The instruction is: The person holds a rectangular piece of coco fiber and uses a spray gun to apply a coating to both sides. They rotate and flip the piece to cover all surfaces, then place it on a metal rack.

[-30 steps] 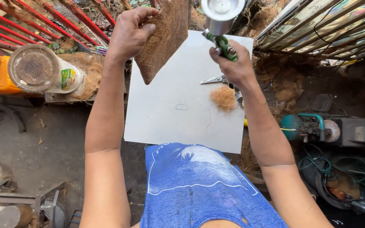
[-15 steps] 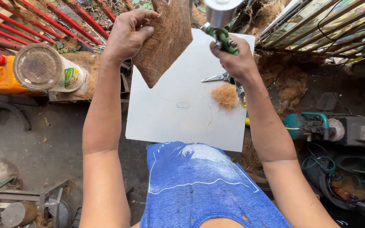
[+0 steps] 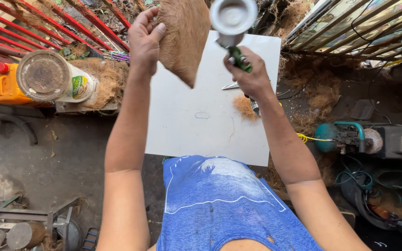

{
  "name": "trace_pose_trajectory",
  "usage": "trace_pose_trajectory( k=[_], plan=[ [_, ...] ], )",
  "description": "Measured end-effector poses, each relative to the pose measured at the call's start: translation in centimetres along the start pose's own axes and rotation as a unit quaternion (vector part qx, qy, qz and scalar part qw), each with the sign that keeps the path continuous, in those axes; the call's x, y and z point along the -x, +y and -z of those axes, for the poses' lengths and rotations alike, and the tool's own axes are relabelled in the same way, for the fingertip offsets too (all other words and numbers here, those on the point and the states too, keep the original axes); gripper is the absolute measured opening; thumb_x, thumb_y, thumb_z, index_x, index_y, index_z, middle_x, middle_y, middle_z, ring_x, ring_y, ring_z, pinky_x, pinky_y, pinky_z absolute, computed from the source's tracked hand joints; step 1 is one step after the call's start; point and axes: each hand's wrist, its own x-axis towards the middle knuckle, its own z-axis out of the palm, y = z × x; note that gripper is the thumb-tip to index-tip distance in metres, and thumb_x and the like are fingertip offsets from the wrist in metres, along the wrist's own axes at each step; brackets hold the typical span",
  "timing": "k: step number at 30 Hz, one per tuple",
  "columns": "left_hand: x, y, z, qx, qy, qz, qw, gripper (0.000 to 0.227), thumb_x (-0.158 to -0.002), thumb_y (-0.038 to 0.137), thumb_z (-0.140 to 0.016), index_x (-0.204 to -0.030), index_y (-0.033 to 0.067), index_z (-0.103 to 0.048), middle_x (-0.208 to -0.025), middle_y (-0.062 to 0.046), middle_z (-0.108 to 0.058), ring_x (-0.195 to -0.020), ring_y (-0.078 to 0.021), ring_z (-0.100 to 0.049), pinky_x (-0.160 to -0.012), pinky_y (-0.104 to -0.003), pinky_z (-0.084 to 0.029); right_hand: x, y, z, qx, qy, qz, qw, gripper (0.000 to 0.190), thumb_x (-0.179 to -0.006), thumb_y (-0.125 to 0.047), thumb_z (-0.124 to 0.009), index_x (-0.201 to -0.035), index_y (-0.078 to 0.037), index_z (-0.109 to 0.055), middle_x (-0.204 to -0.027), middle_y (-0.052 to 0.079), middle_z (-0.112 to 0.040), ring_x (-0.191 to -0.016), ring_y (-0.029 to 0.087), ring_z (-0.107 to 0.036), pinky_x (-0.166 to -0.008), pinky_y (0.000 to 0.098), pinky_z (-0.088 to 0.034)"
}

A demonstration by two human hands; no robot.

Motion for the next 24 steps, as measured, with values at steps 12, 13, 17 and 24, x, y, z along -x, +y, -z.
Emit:
trace_pose_trajectory(
  k=[12, 13, 17, 24],
  plan=[
    [6.8, -8.8, -8.6, 0.43, 0.136, 0.118, 0.885, 0.032, -0.084, -0.01, -0.07, -0.11, 0.0059, -0.061, -0.103, -0.012, -0.069, -0.086, -0.0291, -0.072, -0.073, -0.041, -0.062, 1.4, 6.6, 0.9, -0.131, 0.162, -0.189, 0.96, 0.036, -0.103, -0.04, -0.056, -0.122, -0.009, -0.052, -0.09, 0.009, -0.067, -0.073, 0.015, -0.071, -0.057, 0.0186, -0.054],
    [7.7, -7.8, -9.5, 0.443, 0.13, 0.111, 0.88, 0.03, -0.083, -0.011, -0.071, -0.105, 0.0075, -0.062, -0.101, -0.011, -0.07, -0.083, -0.027, -0.072, -0.071, -0.04, -0.063, 1.2, 8.4, 0.8, -0.186, 0.166, -0.181, 0.951, 0.039, -0.104, -0.04, -0.055, -0.122, -0.006, -0.051, -0.09, 0.01, -0.067, -0.073, 0.016, -0.072, -0.056, 0.0171, -0.055],
    [9.2, -10.2, -10.5, 0.443, 0.105, 0.139, 0.879, 0.04, -0.085, -0.011, -0.065, -0.119, 0.0089, -0.057, -0.117, -0.012, -0.069, -0.103, -0.0264, -0.066, -0.078, -0.04, -0.059, 0.6, 8.0, 1.4, -0.285, 0.255, -0.255, 0.888, 0.041, -0.084, -0.046, -0.066, -0.102, -0.009, -0.065, -0.095, 0.012, -0.076, -0.059, 0.016, -0.069, -0.047, 0.0233, -0.049],
    [12.4, -8.6, -13.7, 0.414, 0.011, 0.063, 0.908, 0.029, -0.089, -0.002, -0.068, -0.117, 0.0014, -0.061, -0.112, -0.009, -0.069, -0.1, -0.0222, -0.065, -0.079, -0.035, -0.056, 0.1, 9.6, 1.5, -0.25, 0.276, -0.329, 0.868, 0.102, -0.064, -0.055, -0.078, -0.146, -0.017, -0.032, -0.138, 0.012, -0.054, -0.112, 0.025, -0.056, -0.099, 0.0437, -0.049]
  ],
)
